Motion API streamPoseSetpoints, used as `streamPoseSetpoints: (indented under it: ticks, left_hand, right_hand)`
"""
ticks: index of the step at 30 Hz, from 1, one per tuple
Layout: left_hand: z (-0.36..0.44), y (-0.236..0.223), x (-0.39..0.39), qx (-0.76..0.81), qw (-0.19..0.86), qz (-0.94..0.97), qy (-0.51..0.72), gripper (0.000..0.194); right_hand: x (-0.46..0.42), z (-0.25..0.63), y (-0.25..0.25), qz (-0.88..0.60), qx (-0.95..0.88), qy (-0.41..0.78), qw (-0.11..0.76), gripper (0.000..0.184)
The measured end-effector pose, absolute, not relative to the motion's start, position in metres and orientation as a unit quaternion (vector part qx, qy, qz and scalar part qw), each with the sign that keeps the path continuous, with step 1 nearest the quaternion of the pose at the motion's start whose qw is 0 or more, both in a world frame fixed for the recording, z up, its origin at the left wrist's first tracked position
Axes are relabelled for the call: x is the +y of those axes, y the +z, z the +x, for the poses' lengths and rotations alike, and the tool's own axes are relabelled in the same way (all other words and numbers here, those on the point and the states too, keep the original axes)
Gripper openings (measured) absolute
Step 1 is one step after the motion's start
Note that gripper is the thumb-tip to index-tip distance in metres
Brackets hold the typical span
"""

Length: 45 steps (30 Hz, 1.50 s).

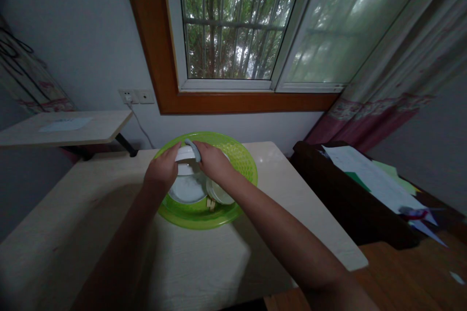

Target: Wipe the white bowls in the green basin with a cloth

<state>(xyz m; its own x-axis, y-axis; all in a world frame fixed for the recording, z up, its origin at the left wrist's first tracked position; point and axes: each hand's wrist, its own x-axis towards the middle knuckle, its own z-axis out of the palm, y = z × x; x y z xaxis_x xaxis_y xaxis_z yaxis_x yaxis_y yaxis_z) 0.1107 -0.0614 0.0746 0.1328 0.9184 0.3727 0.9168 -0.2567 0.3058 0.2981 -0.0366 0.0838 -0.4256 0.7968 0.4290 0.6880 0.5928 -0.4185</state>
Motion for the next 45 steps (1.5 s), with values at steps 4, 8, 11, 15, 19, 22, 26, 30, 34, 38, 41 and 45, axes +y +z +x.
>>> streamPoseSetpoints:
  ticks: [4, 8, 11, 15, 19, 22, 26, 30, 34, 38, 41, 45]
  left_hand:
    - [0.109, 0.072, -0.058, 0.601, 0.003, 0.745, 0.289, 0.056]
    - [0.107, 0.075, -0.055, 0.592, 0.041, 0.714, 0.371, 0.050]
    - [0.109, 0.080, -0.056, 0.609, 0.103, 0.686, 0.386, 0.051]
    - [0.116, 0.083, -0.060, 0.626, 0.167, 0.683, 0.338, 0.061]
    - [0.118, 0.084, -0.060, 0.653, 0.152, 0.668, 0.323, 0.062]
    - [0.116, 0.085, -0.060, 0.650, 0.121, 0.682, 0.314, 0.056]
    - [0.117, 0.082, -0.062, 0.650, 0.084, 0.702, 0.280, 0.051]
    - [0.120, 0.078, -0.062, 0.650, 0.061, 0.710, 0.263, 0.051]
    - [0.117, 0.078, -0.059, 0.615, 0.052, 0.717, 0.323, 0.053]
    - [0.115, 0.078, -0.056, 0.614, 0.096, 0.697, 0.357, 0.051]
    - [0.118, 0.078, -0.056, 0.648, 0.129, 0.681, 0.317, 0.055]
    - [0.119, 0.079, -0.059, 0.666, 0.136, 0.670, 0.298, 0.053]
  right_hand:
    - [-0.030, 0.300, 0.079, -0.472, -0.817, 0.102, 0.317, 0.049]
    - [-0.017, 0.307, 0.064, -0.527, -0.752, 0.153, 0.365, 0.027]
    - [-0.010, 0.312, 0.053, -0.572, -0.655, 0.265, 0.415, 0.018]
    - [-0.010, 0.310, 0.047, -0.543, -0.551, 0.439, 0.458, 0.024]
    - [-0.014, 0.304, 0.050, -0.522, -0.560, 0.455, 0.455, 0.024]
    - [-0.018, 0.303, 0.056, -0.543, -0.646, 0.314, 0.435, 0.028]
    - [-0.028, 0.304, 0.072, -0.497, -0.776, 0.119, 0.370, 0.055]
    - [-0.037, 0.304, 0.085, -0.491, -0.817, 0.052, 0.296, 0.062]
    - [-0.032, 0.309, 0.083, -0.476, -0.800, 0.080, 0.358, 0.063]
    - [-0.016, 0.313, 0.067, -0.527, -0.713, 0.165, 0.433, 0.036]
    - [-0.009, 0.312, 0.057, -0.563, -0.659, 0.231, 0.442, 0.030]
    - [-0.013, 0.310, 0.058, -0.565, -0.679, 0.222, 0.412, 0.034]
